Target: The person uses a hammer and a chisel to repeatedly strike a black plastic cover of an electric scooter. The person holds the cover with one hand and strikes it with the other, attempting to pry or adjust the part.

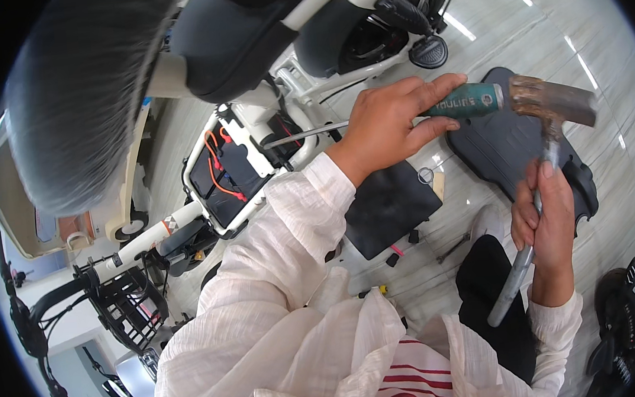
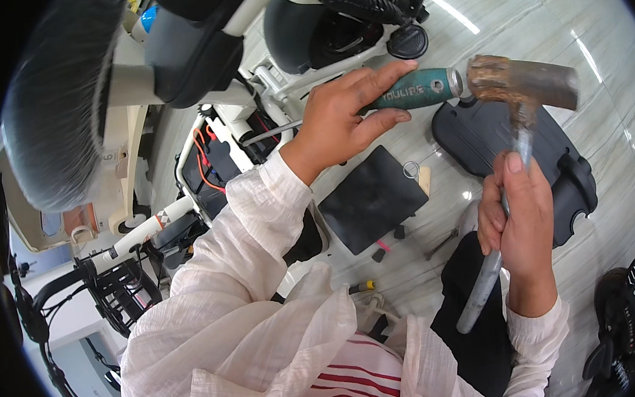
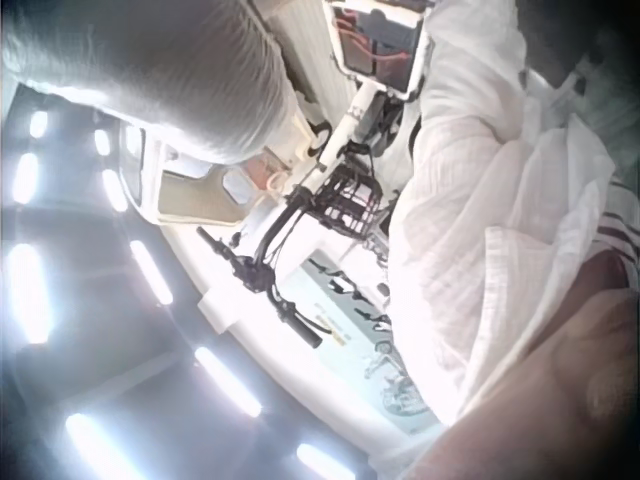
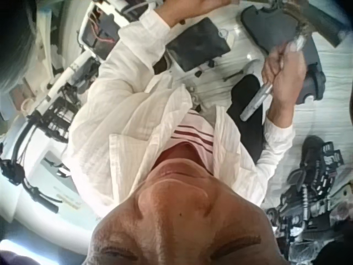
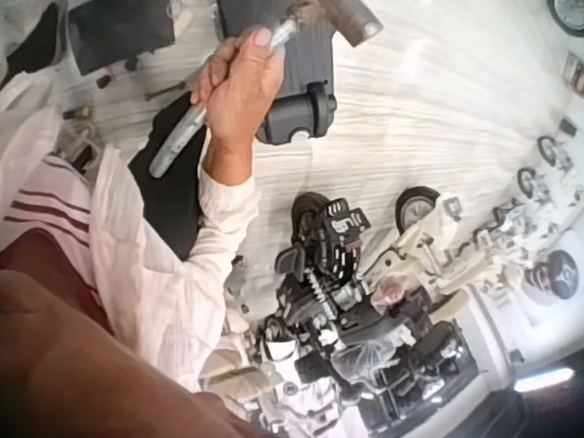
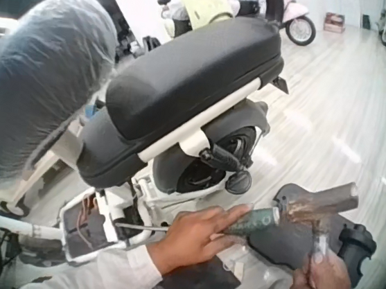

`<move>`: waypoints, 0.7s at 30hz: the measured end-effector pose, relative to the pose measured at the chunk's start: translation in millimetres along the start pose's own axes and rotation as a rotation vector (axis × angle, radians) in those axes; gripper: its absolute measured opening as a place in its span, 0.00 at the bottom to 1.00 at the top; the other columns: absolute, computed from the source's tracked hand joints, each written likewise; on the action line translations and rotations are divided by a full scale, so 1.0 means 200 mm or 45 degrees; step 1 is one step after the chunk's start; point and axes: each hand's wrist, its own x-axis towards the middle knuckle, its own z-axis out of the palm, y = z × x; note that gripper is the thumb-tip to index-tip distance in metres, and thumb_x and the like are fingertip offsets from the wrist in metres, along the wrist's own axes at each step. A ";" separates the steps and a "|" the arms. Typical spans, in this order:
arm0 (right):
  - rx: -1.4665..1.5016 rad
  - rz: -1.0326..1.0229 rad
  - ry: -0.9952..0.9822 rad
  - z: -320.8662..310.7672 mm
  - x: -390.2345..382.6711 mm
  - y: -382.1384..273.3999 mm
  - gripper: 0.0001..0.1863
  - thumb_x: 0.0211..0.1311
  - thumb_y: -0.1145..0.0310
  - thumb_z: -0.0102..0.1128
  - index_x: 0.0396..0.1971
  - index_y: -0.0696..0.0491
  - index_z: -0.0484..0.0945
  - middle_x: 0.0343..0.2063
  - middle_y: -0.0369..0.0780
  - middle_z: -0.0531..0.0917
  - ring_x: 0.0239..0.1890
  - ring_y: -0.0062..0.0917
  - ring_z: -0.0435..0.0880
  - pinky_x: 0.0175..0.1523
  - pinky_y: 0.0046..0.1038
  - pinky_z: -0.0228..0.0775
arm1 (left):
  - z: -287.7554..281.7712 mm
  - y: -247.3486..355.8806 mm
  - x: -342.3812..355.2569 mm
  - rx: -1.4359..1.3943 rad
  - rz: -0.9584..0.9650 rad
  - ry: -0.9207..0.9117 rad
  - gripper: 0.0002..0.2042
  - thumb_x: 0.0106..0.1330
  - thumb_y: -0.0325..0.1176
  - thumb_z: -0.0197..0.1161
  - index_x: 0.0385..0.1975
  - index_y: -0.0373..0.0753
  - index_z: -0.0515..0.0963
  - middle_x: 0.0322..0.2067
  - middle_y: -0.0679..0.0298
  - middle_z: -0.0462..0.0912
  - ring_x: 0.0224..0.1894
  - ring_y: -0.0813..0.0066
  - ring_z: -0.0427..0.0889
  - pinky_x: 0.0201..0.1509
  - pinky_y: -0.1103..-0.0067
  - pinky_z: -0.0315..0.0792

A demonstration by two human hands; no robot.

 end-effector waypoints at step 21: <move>-1.164 -0.736 -0.159 0.54 -0.54 -0.30 0.11 0.73 0.63 0.47 0.40 0.56 0.68 0.18 0.29 0.67 0.14 0.09 0.61 0.18 0.15 0.53 | -0.64 0.29 -0.46 -0.131 0.058 0.251 0.31 0.55 0.31 0.71 0.62 0.53 0.70 0.42 0.63 0.82 0.42 0.61 0.82 0.45 0.71 0.77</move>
